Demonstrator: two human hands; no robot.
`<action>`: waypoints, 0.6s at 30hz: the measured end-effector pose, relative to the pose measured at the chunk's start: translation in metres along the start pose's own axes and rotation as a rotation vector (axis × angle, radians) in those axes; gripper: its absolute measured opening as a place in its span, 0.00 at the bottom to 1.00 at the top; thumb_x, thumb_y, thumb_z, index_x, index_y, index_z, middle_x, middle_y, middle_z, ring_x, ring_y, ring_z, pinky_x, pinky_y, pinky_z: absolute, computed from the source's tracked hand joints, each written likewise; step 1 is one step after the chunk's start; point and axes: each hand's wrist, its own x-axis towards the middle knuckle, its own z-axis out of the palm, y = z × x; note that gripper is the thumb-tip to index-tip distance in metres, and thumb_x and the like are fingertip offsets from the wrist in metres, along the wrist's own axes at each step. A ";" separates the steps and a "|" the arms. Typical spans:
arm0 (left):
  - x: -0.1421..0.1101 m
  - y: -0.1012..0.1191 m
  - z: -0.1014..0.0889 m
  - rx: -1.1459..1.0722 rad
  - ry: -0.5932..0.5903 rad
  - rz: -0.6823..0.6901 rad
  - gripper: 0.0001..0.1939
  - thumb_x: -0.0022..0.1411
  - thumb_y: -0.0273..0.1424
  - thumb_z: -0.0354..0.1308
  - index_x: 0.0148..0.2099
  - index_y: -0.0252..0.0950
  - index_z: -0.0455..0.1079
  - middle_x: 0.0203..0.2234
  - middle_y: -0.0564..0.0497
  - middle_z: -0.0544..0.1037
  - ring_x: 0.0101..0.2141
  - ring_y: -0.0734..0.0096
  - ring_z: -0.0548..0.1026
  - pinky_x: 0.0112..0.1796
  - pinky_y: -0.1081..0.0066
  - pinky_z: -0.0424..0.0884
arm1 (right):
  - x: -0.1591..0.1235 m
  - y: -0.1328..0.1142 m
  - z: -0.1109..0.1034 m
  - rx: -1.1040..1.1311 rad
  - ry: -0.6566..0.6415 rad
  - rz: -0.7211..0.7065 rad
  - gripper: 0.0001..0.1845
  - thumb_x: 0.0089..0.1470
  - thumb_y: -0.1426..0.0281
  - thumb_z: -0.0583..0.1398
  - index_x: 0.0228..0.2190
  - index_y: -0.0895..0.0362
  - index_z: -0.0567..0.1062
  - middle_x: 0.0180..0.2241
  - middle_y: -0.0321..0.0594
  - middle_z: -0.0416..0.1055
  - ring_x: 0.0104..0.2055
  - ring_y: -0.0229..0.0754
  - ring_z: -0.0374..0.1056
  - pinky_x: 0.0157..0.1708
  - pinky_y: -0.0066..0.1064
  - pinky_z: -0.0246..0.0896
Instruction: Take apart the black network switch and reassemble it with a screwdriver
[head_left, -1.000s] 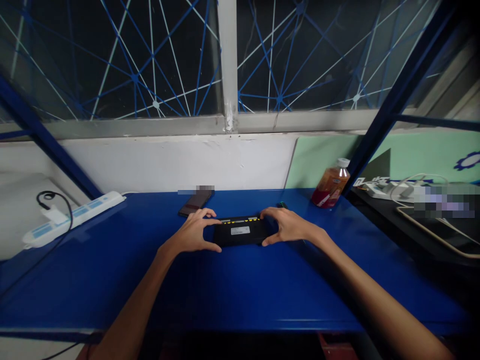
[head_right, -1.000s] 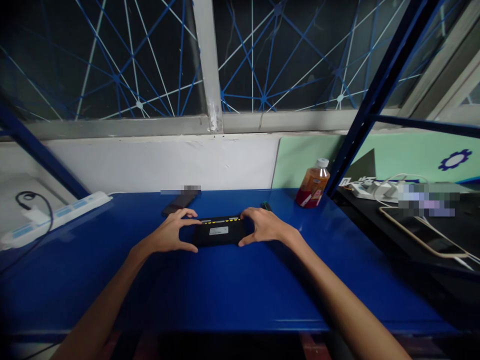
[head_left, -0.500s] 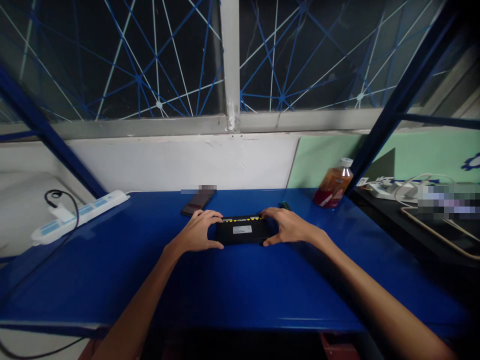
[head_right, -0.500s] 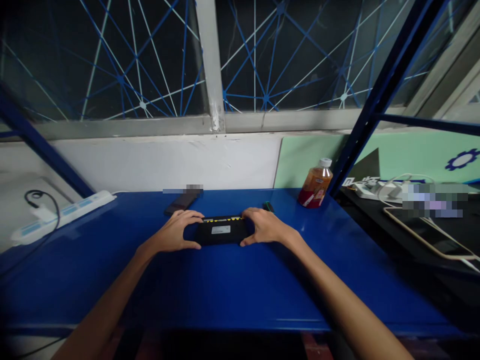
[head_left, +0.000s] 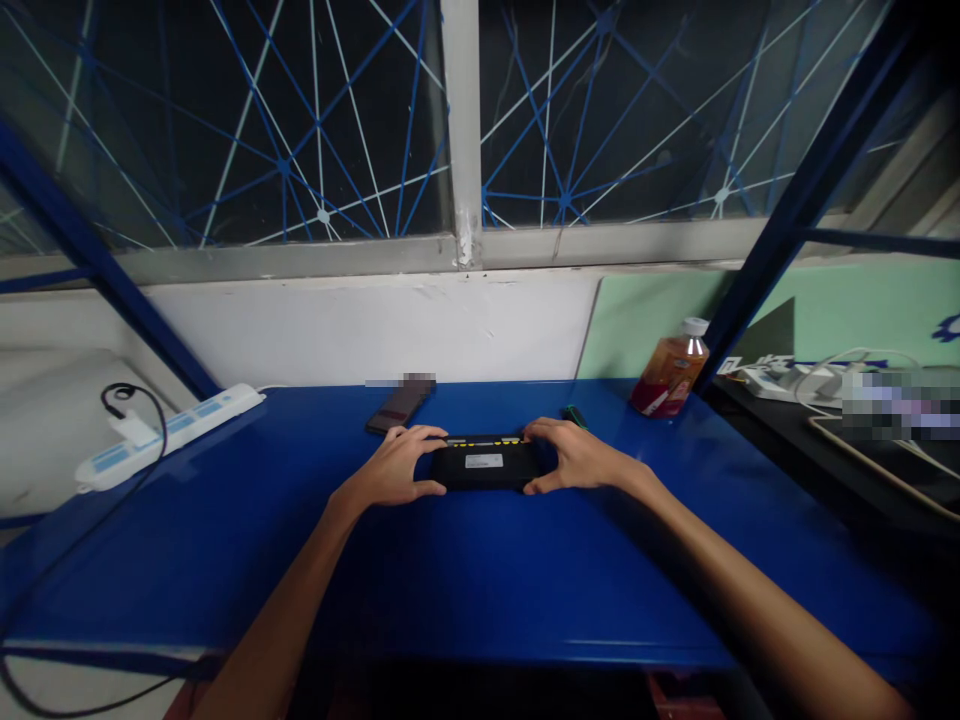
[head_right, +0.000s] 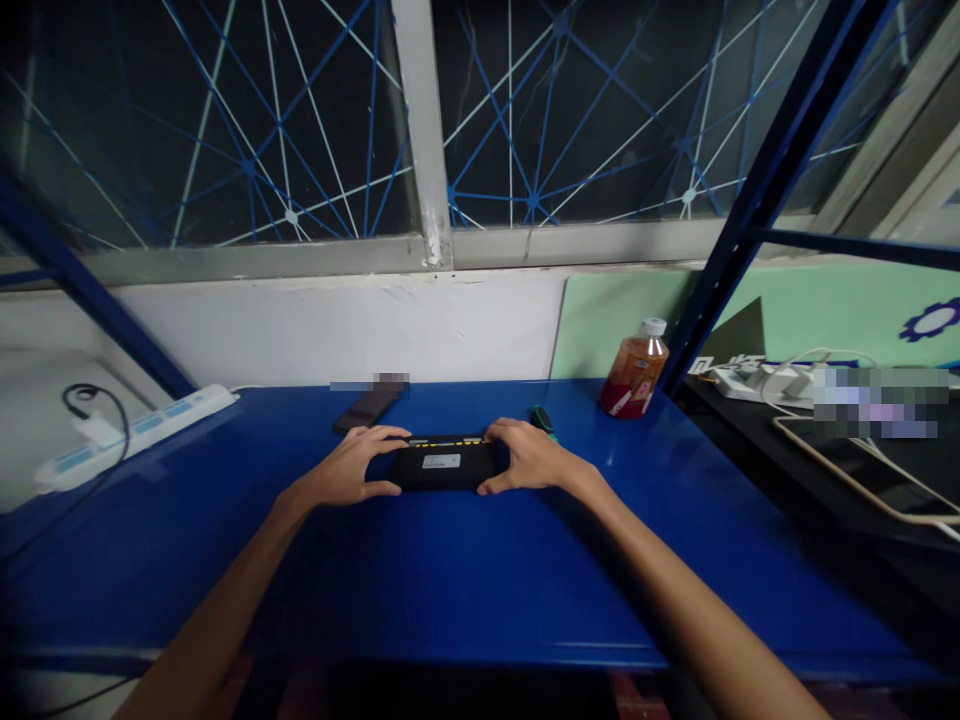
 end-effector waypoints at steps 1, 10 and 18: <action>0.000 0.001 0.000 -0.002 -0.002 -0.004 0.30 0.53 0.48 0.60 0.56 0.43 0.65 0.57 0.47 0.65 0.55 0.49 0.63 0.54 0.51 0.54 | 0.000 0.001 0.001 0.010 -0.004 0.004 0.36 0.36 0.48 0.67 0.43 0.58 0.70 0.42 0.47 0.70 0.41 0.49 0.68 0.40 0.40 0.64; 0.000 0.003 0.001 -0.016 0.018 -0.030 0.30 0.50 0.46 0.63 0.53 0.42 0.64 0.56 0.48 0.66 0.54 0.49 0.63 0.54 0.51 0.55 | -0.001 0.003 0.006 0.011 -0.021 0.017 0.39 0.35 0.48 0.68 0.44 0.57 0.68 0.43 0.46 0.68 0.43 0.50 0.66 0.41 0.39 0.63; -0.001 -0.002 0.002 -0.040 0.012 -0.013 0.29 0.50 0.48 0.62 0.52 0.44 0.61 0.56 0.48 0.66 0.55 0.51 0.63 0.55 0.52 0.53 | 0.000 -0.005 -0.001 0.003 0.013 0.025 0.36 0.35 0.49 0.68 0.42 0.57 0.69 0.42 0.47 0.70 0.42 0.51 0.67 0.41 0.41 0.62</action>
